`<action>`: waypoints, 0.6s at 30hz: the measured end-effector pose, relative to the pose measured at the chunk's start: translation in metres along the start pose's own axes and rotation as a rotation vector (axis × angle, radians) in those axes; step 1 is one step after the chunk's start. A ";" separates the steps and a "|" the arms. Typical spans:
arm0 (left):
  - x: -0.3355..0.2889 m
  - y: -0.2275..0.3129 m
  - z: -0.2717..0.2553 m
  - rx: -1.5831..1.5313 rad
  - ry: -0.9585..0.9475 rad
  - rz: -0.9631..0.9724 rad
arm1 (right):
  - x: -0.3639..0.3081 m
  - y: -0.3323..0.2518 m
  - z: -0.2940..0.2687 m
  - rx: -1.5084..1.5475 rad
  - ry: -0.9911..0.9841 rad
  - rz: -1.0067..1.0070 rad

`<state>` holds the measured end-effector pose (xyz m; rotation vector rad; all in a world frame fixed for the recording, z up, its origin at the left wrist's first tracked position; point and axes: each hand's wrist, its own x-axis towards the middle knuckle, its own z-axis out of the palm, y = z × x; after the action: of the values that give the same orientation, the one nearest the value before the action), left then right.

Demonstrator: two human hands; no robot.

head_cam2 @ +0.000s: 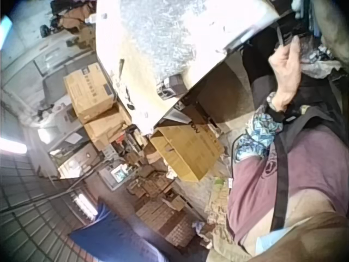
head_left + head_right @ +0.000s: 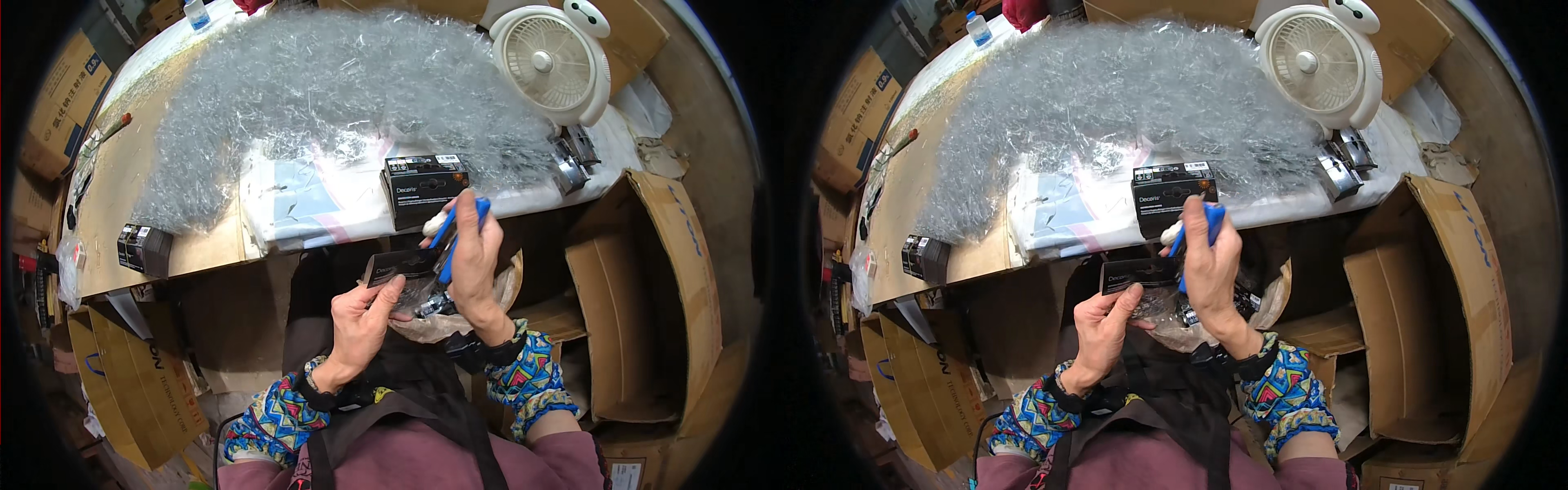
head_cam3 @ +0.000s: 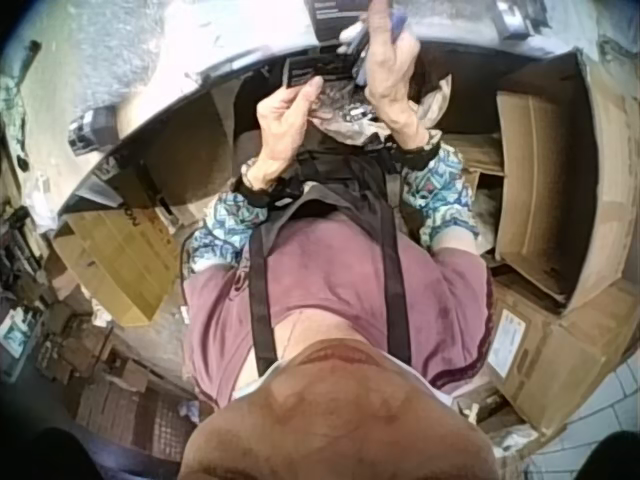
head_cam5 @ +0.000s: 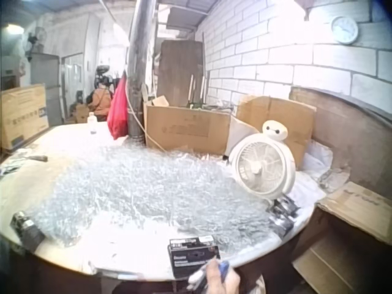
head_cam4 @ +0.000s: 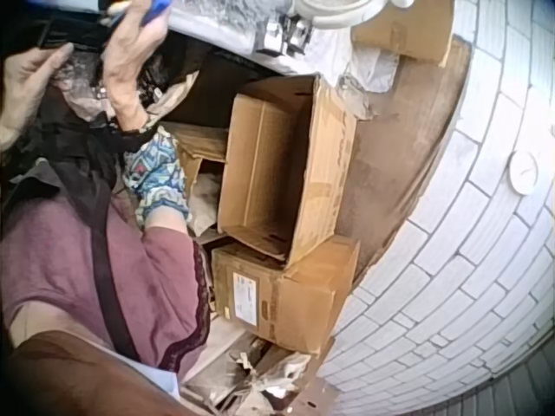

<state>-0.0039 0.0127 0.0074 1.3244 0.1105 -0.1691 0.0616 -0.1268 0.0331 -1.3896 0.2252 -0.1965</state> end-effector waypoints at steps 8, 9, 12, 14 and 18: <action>-0.003 -0.003 0.007 -0.060 -0.038 -0.017 | 0.001 0.018 -0.005 -0.105 -0.015 -0.072; -0.004 -0.004 0.010 -0.020 -0.054 -0.005 | 0.001 0.018 -0.007 -0.106 -0.021 -0.074; 0.002 -0.008 0.011 0.171 0.000 0.061 | -0.006 0.020 -0.001 -0.106 0.013 -0.136; 0.005 -0.007 0.009 0.361 0.030 0.121 | -0.016 0.010 0.007 0.027 0.011 -0.169; 0.004 0.006 0.018 0.572 -0.127 0.297 | -0.021 0.004 0.006 0.067 -0.004 -0.088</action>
<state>0.0010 -0.0038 0.0167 1.8750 -0.2613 -0.0291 0.0433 -0.1149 0.0309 -1.3344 0.1525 -0.2718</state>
